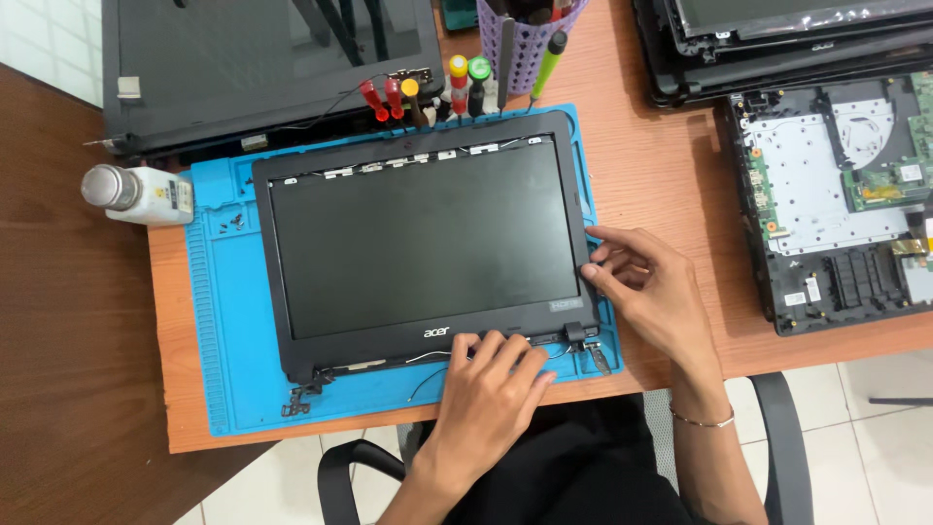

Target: The person aligns the plastic bezel over a laptop screen and presses along the edges by hand to snap it into place on the display assembly.

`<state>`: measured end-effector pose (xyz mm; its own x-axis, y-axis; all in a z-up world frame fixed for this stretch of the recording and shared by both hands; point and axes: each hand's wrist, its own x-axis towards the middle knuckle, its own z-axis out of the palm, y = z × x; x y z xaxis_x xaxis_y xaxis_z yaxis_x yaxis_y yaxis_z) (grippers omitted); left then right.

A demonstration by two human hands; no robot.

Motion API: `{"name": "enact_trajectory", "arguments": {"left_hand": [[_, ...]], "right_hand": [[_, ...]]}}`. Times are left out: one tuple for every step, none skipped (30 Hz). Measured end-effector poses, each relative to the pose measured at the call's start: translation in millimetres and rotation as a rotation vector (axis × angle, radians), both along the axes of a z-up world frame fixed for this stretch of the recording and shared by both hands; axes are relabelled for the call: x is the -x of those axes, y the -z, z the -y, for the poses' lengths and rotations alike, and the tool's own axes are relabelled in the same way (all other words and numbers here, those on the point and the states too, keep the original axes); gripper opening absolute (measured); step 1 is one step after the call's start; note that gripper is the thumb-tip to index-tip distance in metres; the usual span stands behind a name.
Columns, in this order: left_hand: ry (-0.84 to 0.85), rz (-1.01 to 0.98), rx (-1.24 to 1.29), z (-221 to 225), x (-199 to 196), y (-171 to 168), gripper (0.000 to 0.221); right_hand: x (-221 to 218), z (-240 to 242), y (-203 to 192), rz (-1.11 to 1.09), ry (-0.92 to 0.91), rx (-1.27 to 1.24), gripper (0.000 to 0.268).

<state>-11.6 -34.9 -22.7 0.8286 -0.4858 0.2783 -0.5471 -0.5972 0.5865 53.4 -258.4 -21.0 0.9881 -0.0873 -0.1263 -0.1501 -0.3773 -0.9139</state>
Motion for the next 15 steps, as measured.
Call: {"name": "enact_trajectory", "arguments": {"left_hand": [[-0.006,0.003,-0.001,1.6,0.8,0.9,0.019],[-0.006,0.008,-0.003,3.4,1.4,1.6,0.017],[-0.007,0.014,-0.004,5.3,1.8,2.2,0.014],[-0.007,0.019,-0.005,6.4,2.0,2.5,0.012],[-0.007,0.016,-0.003,6.4,2.0,2.7,0.011],[-0.008,0.013,-0.002,6.1,1.8,2.6,0.010],[-0.008,0.009,0.000,6.0,2.1,2.4,0.010],[-0.013,0.012,-0.006,6.3,2.5,2.2,0.009],[-0.017,0.016,-0.010,6.9,2.7,1.9,0.009],[-0.020,0.020,-0.014,7.4,2.8,1.8,0.009],[-0.024,0.025,-0.026,7.6,2.7,1.8,0.008],[-0.027,0.031,-0.038,7.6,2.6,2.1,0.008],[-0.031,0.035,-0.050,7.8,3.2,2.3,0.008],[-0.034,0.037,-0.048,7.6,4.1,2.4,0.009],[-0.038,0.041,-0.047,7.3,4.3,2.5,0.011]], "right_hand": [[0.5,-0.1,-1.1,0.022,-0.009,0.013,0.042],[1.1,-0.2,-2.5,0.043,-0.018,0.026,0.041],[1.8,-0.2,-4.3,0.065,-0.028,0.039,0.041],[3.9,0.1,-6.6,0.082,-0.039,0.062,0.041],[7.2,0.4,-9.4,0.100,-0.052,0.085,0.040],[10.9,1.0,-12.0,0.118,-0.065,0.108,0.039],[15.1,3.0,-15.0,0.119,-0.121,0.120,0.037],[19.7,6.6,-18.5,0.121,-0.177,0.133,0.034],[23.2,9.9,-21.0,0.123,-0.232,0.146,0.032],[25.5,12.5,-22.3,0.110,-0.288,0.172,0.031],[27.4,15.0,-23.2,0.098,-0.343,0.198,0.031],[29.1,16.1,-23.4,0.085,-0.399,0.223,0.031],[31.4,16.6,-23.8,0.065,-0.423,0.275,0.035],[33.9,17.5,-25.3,0.045,-0.447,0.326,0.039],[35.3,18.0,-27.3,0.028,-0.472,0.378,0.043]]}}
